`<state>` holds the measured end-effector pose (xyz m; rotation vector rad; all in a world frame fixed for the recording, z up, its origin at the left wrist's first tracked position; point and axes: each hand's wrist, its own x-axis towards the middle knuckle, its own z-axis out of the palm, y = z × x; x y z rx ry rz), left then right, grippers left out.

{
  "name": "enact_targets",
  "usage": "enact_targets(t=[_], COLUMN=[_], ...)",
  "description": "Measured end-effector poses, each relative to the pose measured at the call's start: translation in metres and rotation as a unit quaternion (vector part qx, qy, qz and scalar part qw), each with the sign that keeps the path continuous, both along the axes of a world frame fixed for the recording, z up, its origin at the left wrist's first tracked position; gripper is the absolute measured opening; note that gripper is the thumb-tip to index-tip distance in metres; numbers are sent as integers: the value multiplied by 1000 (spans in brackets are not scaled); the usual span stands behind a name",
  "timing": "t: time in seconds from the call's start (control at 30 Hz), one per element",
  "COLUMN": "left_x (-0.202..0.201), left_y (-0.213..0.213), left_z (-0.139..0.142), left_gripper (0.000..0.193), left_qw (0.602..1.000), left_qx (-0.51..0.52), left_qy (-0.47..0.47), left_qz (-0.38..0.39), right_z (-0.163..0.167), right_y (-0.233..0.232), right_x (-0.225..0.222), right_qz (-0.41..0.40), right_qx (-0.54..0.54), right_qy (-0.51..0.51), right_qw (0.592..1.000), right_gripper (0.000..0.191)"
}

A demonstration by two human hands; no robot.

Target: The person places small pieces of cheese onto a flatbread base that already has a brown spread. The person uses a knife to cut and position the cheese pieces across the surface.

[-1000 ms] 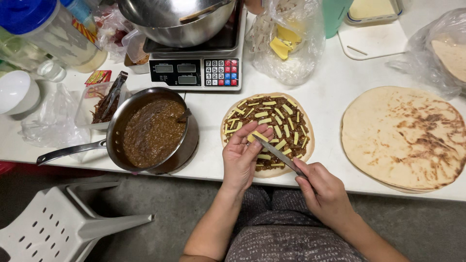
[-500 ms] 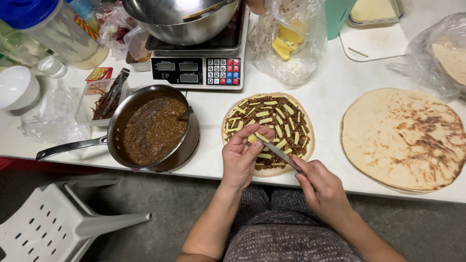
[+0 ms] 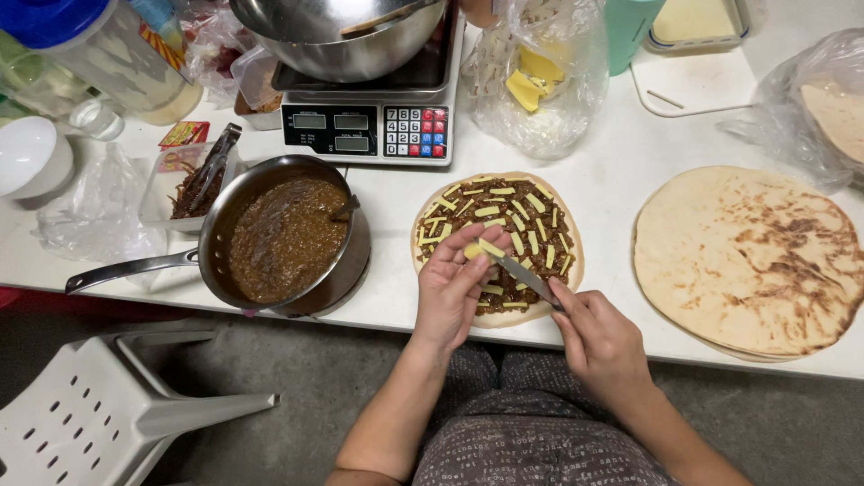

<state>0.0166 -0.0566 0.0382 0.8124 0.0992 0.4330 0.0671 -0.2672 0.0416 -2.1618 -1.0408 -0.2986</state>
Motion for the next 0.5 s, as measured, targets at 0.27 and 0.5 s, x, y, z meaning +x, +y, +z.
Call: enact_targets(t=[0.27,0.5], left_x=[-7,-13], left_y=[16,17], left_z=[-5,-15], left_gripper=[36,22], left_qw=[995,994], left_qx=[-35,-2], left_qy=[50,66], left_qz=[-85,-90], right_z=[-47,-40], right_y=[-31,-33], right_x=[22,24], right_qz=[133,172], right_qx=[63,123], right_qy=[561,693], right_qw=[814,689], right_gripper=[35,44])
